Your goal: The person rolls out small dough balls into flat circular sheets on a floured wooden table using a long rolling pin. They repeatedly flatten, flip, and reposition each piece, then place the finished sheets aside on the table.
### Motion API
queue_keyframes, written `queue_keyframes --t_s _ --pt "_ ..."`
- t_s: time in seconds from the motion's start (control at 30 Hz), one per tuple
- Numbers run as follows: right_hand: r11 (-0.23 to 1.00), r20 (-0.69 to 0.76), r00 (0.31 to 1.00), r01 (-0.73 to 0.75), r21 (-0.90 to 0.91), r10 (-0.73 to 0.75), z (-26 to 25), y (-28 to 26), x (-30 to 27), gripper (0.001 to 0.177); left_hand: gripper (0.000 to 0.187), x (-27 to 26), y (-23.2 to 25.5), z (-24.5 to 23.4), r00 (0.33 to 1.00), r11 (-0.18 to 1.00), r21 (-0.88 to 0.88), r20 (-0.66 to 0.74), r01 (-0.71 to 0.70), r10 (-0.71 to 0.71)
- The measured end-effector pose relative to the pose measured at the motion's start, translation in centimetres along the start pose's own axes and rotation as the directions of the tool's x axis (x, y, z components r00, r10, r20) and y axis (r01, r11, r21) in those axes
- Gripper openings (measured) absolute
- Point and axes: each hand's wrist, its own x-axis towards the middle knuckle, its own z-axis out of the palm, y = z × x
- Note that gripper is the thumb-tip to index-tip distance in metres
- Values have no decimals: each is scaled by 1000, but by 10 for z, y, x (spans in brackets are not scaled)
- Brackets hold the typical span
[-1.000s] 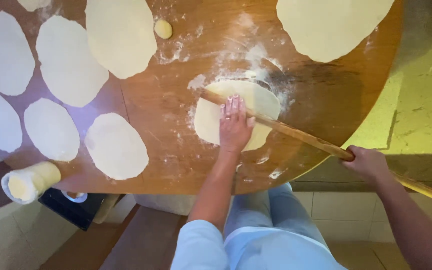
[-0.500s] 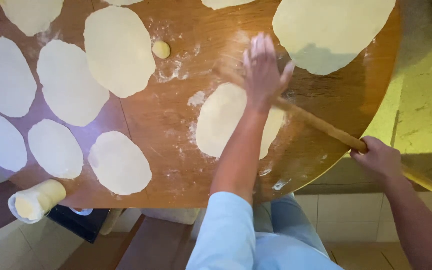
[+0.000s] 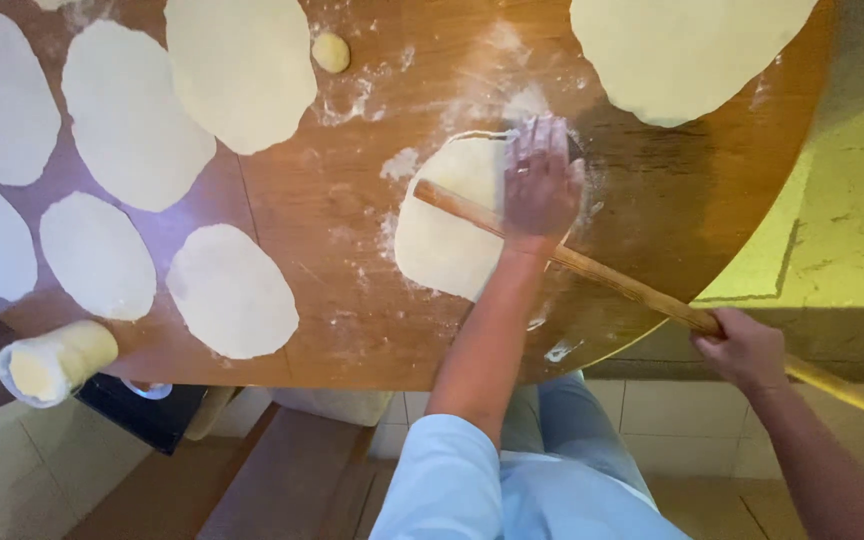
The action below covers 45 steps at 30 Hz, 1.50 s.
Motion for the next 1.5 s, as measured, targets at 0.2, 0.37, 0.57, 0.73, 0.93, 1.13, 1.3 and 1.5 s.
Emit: queue_keyframes --t_s 0.2,0.37,0.57,0.73,0.93,1.13,1.3,1.5 --pt "985 197 980 42 -166 -9 -17 4 23 27 65 -69 -16 -39 957 978 53 198 204 -210" --pt "948 441 898 152 -280 -13 -23 -23 24 27 83 -161 -32 -67 865 943 167 376 288 -331" --pt "955 546 837 177 -239 -19 -28 -30 22 27 78 -264 -30 -90 942 954 129 168 270 -289" --pt "936 432 897 226 -271 -91 -42 -5 17 29 51 -236 -20 -151 971 969 104 62 225 -232" --pt "954 403 915 112 -278 10 -65 24 47 29 60 -127 -11 -116 991 987 -92 -24 130 -132" --pt "987 317 947 3 -161 48 -69 22 56 28 48 -67 -17 -74 997 976 205 -32 77 -72" --pt "957 343 926 -230 175 160 -64 -28 18 18 49 -58 -22 -70 1000 965 261 -15 4 0" --pt "987 165 974 -147 -59 155 6 -45 -45 25 45 -61 -30 -35 993 981 157 -20 -113 118"
